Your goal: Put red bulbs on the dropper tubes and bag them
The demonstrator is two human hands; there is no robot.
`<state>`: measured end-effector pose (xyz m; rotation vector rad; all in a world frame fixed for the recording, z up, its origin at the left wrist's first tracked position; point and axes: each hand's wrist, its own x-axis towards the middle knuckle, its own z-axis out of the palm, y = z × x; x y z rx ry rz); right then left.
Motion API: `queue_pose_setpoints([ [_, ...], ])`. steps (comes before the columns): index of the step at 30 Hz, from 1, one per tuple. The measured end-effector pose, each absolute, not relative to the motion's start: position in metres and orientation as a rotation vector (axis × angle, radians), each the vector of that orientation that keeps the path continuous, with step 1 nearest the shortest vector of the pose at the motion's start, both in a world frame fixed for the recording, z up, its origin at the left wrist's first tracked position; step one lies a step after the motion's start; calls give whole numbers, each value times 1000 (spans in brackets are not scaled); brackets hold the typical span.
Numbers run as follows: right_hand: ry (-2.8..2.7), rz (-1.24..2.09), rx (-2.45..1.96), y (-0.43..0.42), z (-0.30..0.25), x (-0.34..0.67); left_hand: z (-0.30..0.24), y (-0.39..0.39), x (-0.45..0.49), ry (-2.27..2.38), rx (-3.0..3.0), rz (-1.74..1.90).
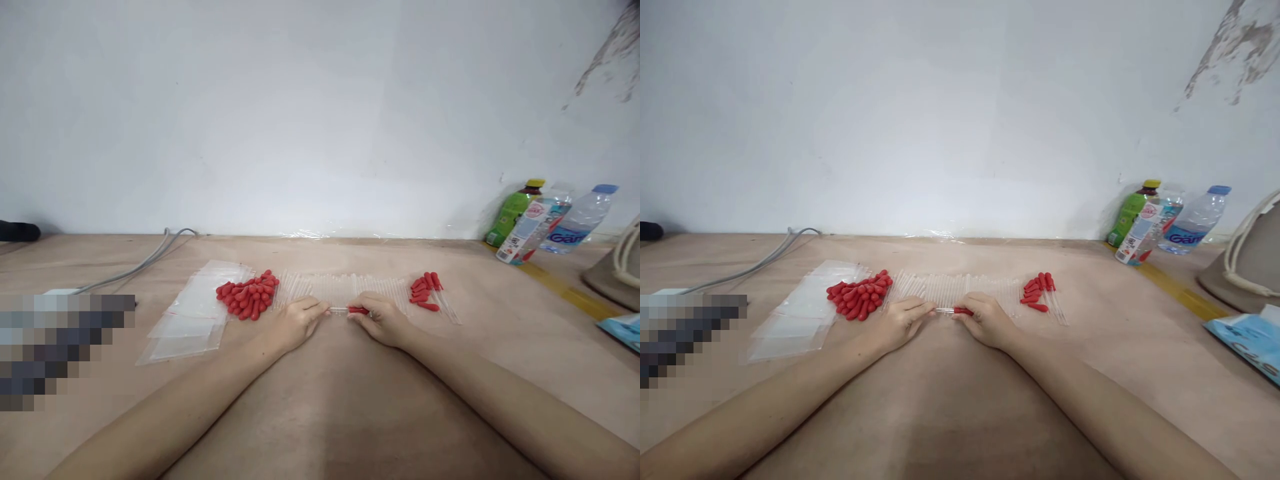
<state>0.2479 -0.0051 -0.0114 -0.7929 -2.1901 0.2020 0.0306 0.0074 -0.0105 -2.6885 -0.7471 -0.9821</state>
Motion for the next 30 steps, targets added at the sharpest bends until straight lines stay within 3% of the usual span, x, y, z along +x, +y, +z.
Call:
queue_pose_setpoints([
  [19,-2226,236,-869,-5,-10,241,-12,6,34,-823,-2752,-914],
  [30,-1984,386,-880,1,-4,245,-8,7,35,-966,-2805,-1079],
])
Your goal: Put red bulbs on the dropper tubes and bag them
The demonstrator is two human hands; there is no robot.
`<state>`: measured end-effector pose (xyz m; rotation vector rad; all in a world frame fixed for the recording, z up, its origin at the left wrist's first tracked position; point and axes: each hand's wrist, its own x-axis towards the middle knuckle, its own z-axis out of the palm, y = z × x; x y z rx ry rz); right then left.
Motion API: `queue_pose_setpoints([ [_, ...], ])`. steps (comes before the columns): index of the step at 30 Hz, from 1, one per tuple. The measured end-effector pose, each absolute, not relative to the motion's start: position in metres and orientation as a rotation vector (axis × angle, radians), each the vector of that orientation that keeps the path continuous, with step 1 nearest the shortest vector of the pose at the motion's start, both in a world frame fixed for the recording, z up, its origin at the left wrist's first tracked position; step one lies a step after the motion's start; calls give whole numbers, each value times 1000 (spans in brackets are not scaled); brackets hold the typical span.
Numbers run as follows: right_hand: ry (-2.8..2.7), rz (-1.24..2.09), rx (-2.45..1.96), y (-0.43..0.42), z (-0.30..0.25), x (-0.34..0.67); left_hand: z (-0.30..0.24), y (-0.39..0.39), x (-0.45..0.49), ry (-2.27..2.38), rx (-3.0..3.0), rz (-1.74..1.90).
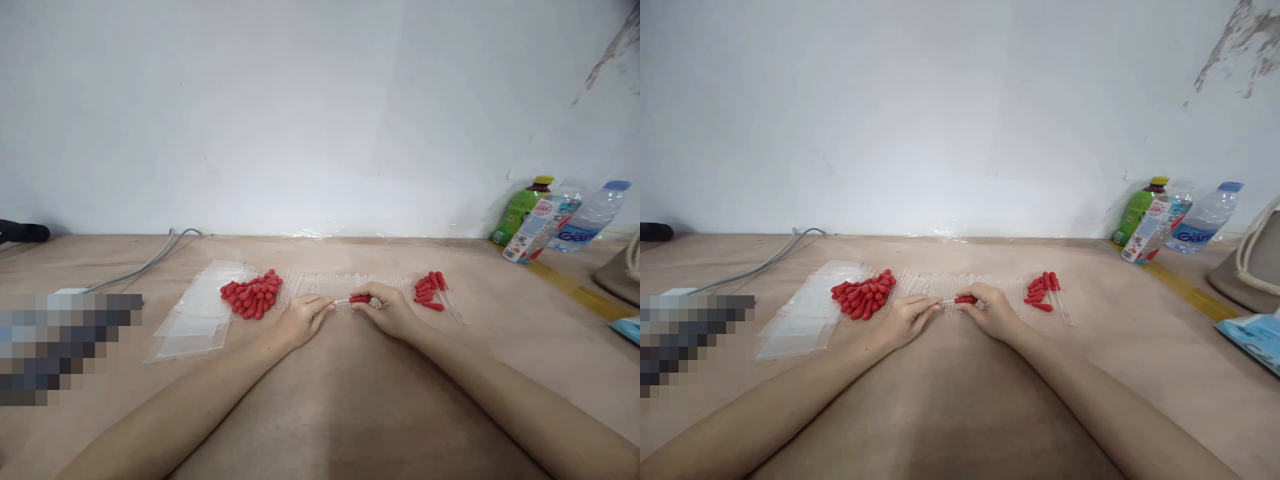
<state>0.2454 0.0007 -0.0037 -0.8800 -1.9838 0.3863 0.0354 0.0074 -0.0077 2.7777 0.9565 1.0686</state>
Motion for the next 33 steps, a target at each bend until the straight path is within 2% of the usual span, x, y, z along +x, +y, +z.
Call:
queue_pose_setpoints([
  [17,-2044,484,-841,0,-3,241,-3,3,37,951,2737,1042],
  [26,-1562,764,-978,20,25,272,3,6,30,1092,2641,1200],
  [30,-1524,503,-1275,34,46,321,1,8,32,1181,2655,1173],
  [33,-1695,139,-1594,43,50,363,-1,9,33,1205,2673,1125],
])
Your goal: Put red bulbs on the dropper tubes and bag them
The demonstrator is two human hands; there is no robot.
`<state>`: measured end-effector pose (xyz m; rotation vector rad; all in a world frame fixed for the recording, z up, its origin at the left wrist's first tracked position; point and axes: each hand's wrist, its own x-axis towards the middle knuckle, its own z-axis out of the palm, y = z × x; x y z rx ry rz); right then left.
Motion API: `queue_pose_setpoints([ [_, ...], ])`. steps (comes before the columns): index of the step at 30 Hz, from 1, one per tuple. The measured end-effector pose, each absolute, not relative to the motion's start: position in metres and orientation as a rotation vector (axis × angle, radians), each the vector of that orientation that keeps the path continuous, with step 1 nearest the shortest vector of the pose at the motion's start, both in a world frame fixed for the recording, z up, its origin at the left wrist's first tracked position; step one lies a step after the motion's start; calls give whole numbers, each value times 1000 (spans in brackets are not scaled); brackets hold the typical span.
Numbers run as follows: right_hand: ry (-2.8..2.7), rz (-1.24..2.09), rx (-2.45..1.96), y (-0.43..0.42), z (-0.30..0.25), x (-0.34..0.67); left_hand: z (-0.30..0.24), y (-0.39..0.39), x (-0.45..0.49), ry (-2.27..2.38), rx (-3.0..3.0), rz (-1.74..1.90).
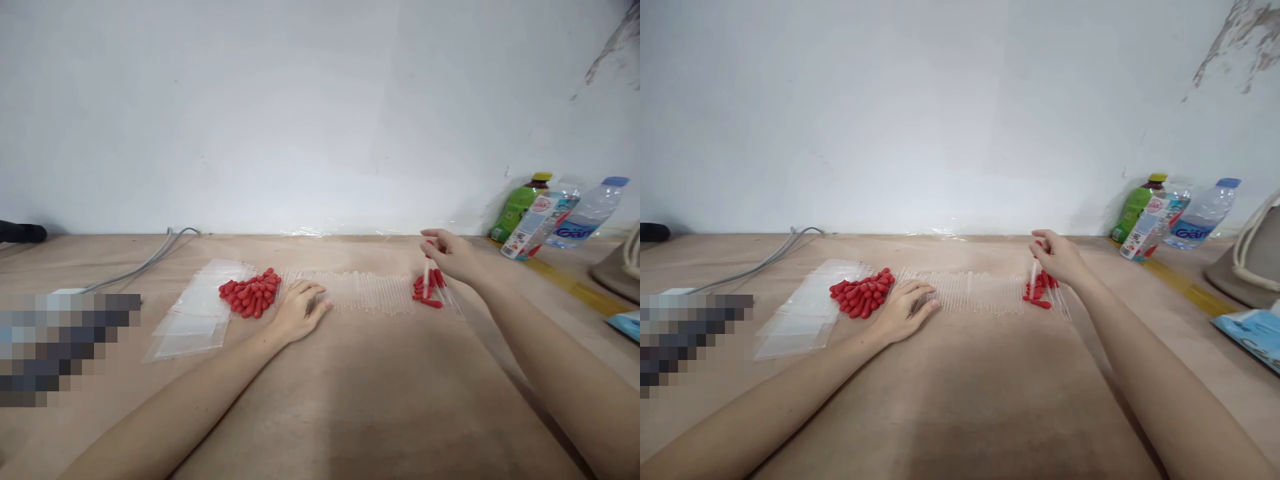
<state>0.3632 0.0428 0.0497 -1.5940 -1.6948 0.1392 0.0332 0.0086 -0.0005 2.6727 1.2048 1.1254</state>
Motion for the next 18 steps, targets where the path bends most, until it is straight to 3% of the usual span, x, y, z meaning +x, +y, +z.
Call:
queue_pose_setpoints([
  [7,-1937,-58,-1956,56,28,410,-2,10,34,1220,2696,1085],
  [18,-1898,93,-2011,60,13,407,-1,10,34,1235,2704,1059],
])
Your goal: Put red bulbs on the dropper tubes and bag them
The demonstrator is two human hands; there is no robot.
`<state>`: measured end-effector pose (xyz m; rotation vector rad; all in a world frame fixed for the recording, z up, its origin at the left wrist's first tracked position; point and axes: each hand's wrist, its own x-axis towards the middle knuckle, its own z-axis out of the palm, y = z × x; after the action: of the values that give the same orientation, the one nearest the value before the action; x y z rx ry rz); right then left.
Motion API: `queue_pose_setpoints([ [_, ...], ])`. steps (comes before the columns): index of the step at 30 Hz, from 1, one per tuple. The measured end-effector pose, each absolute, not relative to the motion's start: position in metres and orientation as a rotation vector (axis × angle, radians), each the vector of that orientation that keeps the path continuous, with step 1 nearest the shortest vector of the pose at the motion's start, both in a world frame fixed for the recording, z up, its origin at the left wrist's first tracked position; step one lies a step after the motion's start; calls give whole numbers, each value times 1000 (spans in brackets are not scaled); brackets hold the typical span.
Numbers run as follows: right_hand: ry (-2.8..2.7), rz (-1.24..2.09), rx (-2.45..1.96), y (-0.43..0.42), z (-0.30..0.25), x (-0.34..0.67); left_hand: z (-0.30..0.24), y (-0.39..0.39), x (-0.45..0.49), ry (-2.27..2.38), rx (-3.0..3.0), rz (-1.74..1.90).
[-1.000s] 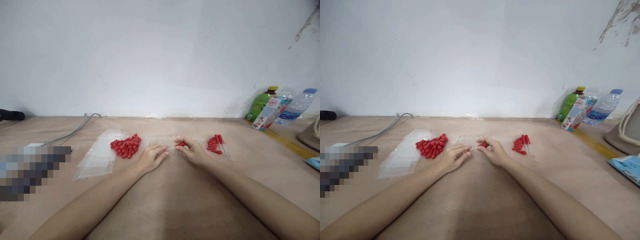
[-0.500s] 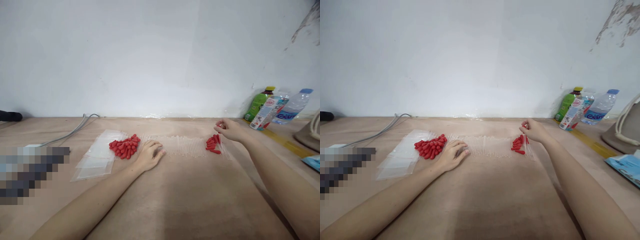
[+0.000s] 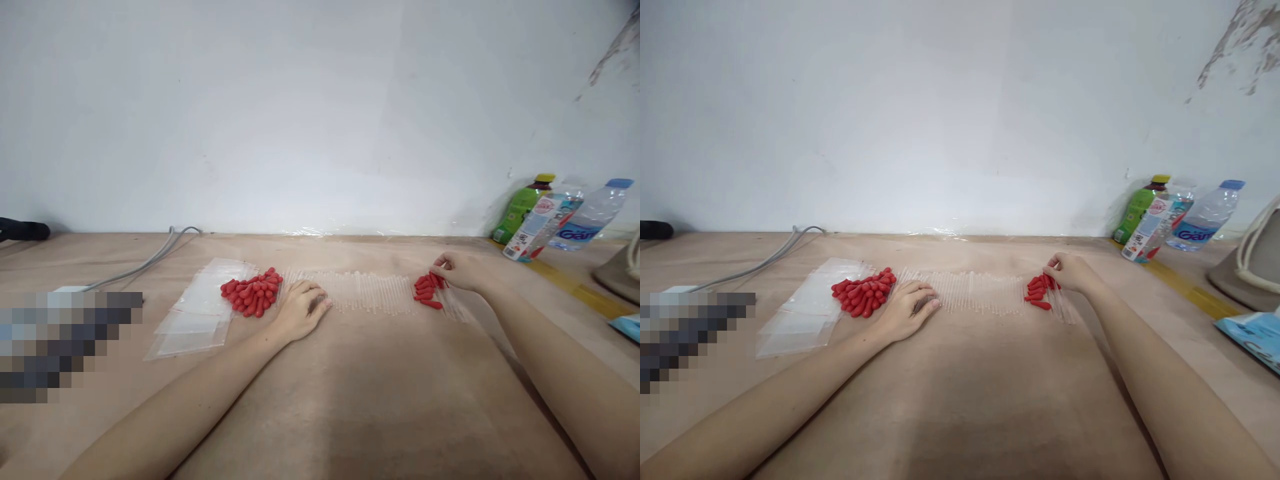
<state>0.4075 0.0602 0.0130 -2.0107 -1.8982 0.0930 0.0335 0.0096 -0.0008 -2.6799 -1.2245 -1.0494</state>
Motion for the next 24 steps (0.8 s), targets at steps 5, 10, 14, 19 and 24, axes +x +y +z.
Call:
queue_pose_setpoints([
  [5,-1869,103,-2056,59,14,404,-2,10,33,-1242,-2683,-1032],
  [10,-2010,92,-2031,59,14,408,-3,10,33,-1240,-2691,-1009],
  [14,-2086,63,-1915,57,18,408,-2,11,34,-1230,-2691,-1013],
  [19,-2237,104,-1801,56,19,399,-2,10,33,-1271,-2657,-1000],
  [24,-2394,46,-1730,55,15,390,-4,12,30,-1403,-2464,-975],
])
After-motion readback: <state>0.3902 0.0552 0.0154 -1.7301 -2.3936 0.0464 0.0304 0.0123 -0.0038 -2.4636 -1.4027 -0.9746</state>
